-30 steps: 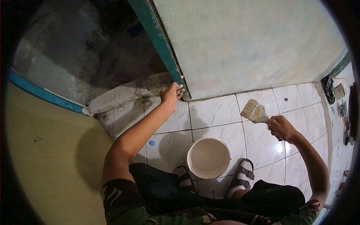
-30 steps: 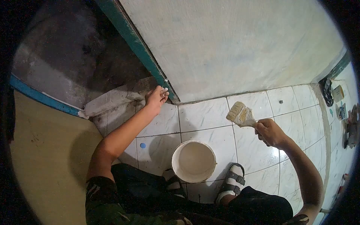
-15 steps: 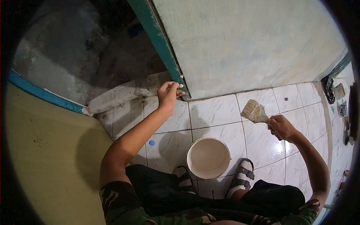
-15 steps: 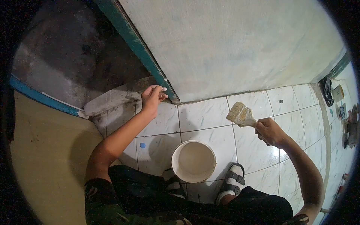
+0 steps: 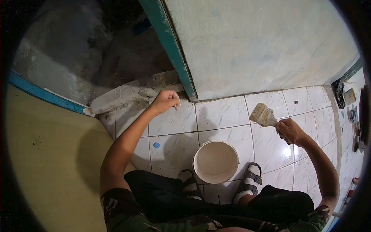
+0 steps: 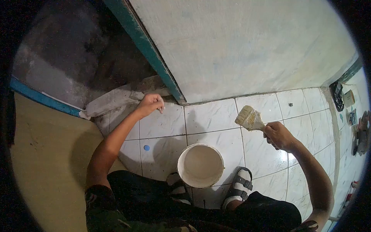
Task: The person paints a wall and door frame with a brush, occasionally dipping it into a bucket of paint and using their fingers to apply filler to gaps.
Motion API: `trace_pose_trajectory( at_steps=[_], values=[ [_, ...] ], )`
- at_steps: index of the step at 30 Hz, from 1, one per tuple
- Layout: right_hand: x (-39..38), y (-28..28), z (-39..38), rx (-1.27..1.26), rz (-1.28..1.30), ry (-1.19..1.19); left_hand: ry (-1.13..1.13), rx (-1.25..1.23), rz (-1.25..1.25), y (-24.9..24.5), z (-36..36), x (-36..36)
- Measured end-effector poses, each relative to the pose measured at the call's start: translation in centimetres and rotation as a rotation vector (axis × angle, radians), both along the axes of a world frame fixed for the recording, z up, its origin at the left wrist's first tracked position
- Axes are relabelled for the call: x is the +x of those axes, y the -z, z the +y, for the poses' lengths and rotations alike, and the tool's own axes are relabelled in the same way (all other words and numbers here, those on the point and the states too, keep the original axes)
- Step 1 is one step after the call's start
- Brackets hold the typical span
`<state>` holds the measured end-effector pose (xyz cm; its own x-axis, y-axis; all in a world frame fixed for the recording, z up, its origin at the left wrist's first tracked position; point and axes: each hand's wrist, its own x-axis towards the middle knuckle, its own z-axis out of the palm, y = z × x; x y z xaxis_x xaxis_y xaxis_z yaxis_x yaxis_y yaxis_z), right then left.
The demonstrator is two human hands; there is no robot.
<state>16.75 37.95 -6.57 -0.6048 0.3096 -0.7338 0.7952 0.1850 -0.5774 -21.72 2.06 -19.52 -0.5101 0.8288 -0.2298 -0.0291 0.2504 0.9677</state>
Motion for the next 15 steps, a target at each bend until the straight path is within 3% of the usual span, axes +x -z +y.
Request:
trace_pose_trajectory(
  at_steps=[1,2,4,6,8,10,12,15],
  values=[
    [0.0,0.2,0.0,0.001,-0.001,-0.001,0.105,-0.154,-0.061,0.3,-0.4,-0.5],
    [-0.1,0.2,-0.1,-0.001,-0.001,-0.004,0.102,-0.156,-0.062,0.7,-0.9,-0.9],
    [-0.3,0.1,-0.3,0.047,-0.041,-0.013,0.523,-0.774,0.464,-0.5,-1.1,-1.2],
    [-0.2,0.6,0.1,0.041,-0.048,-0.012,0.591,-0.87,0.369,1.1,-1.2,-2.8],
    [-0.1,0.7,0.2,0.038,-0.055,-0.009,0.596,-0.893,0.818,1.8,-0.8,-5.1],
    [-0.2,0.6,0.0,0.042,-0.054,-0.008,0.091,-0.655,0.996,-0.6,-0.4,-7.5],
    [0.0,0.6,-0.1,0.044,-0.056,0.0,-0.348,-0.752,1.14,-2.4,0.0,-9.8],
    [0.1,0.6,0.0,0.046,-0.062,0.006,-0.508,-0.661,1.203,-2.6,-0.6,-9.9]
  ],
)
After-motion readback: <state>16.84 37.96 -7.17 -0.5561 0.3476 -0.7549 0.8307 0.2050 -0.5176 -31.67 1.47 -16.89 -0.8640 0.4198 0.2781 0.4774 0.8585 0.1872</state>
